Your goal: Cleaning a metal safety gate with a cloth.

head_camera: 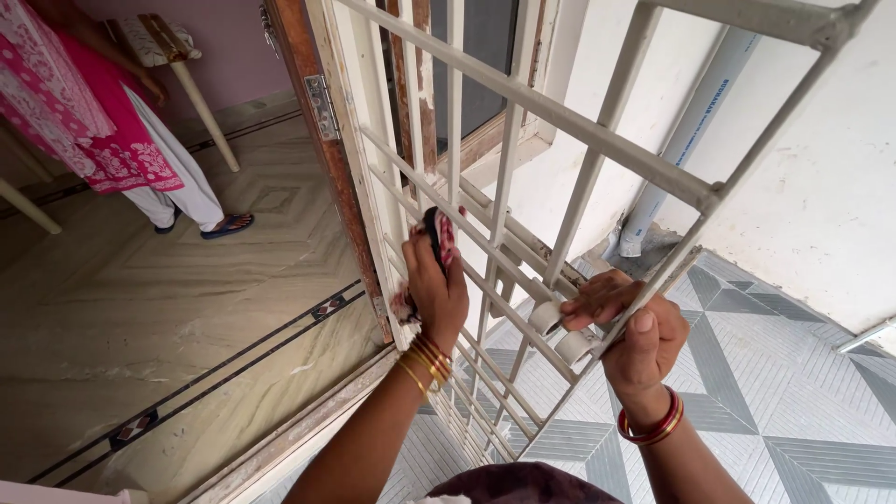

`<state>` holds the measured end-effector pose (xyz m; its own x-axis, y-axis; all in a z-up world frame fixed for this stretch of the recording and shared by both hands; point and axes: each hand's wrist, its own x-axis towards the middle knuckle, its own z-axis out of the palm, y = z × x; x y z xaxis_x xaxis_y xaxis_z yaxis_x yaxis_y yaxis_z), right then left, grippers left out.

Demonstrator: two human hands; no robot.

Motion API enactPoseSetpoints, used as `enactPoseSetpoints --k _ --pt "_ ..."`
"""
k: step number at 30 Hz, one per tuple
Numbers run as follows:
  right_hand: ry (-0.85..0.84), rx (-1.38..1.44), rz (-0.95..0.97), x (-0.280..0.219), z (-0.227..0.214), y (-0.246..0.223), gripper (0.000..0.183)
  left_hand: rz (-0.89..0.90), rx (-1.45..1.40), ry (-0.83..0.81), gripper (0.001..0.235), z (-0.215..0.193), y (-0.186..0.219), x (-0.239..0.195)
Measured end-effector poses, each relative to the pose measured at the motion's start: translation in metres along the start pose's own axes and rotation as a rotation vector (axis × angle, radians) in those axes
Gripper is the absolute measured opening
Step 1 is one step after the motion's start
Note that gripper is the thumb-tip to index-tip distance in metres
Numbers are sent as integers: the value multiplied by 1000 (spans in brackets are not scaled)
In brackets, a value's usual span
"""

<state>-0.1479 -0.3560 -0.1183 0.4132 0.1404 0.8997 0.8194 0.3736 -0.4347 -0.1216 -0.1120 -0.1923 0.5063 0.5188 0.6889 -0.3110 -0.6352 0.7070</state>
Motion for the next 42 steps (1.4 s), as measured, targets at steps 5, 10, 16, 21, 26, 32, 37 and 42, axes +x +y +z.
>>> enactPoseSetpoints --k 5,10,16,21,26,32,37,42 --pt "19 -2 1 -1 4 -3 45 194 27 -46 40 -14 -10 3" --pt "40 3 9 -6 5 0 46 -237 98 29 38 -5 -48 95" --pt "47 -11 20 -3 3 1 46 27 437 185 45 21 -86 115" --pt "59 -8 22 -8 -3 9 47 17 163 97 45 8 -58 53" --pt "63 -6 29 -10 -3 11 47 -54 -136 9 49 4 7 -24" --pt "72 -24 17 -9 -2 10 52 229 -142 -123 45 -8 36 -76" --pt "39 -27 -7 -8 -4 8 51 -43 -144 -168 41 16 -50 -80" --pt "25 -16 -10 -5 -3 6 48 69 116 -223 39 -4 -51 -79"
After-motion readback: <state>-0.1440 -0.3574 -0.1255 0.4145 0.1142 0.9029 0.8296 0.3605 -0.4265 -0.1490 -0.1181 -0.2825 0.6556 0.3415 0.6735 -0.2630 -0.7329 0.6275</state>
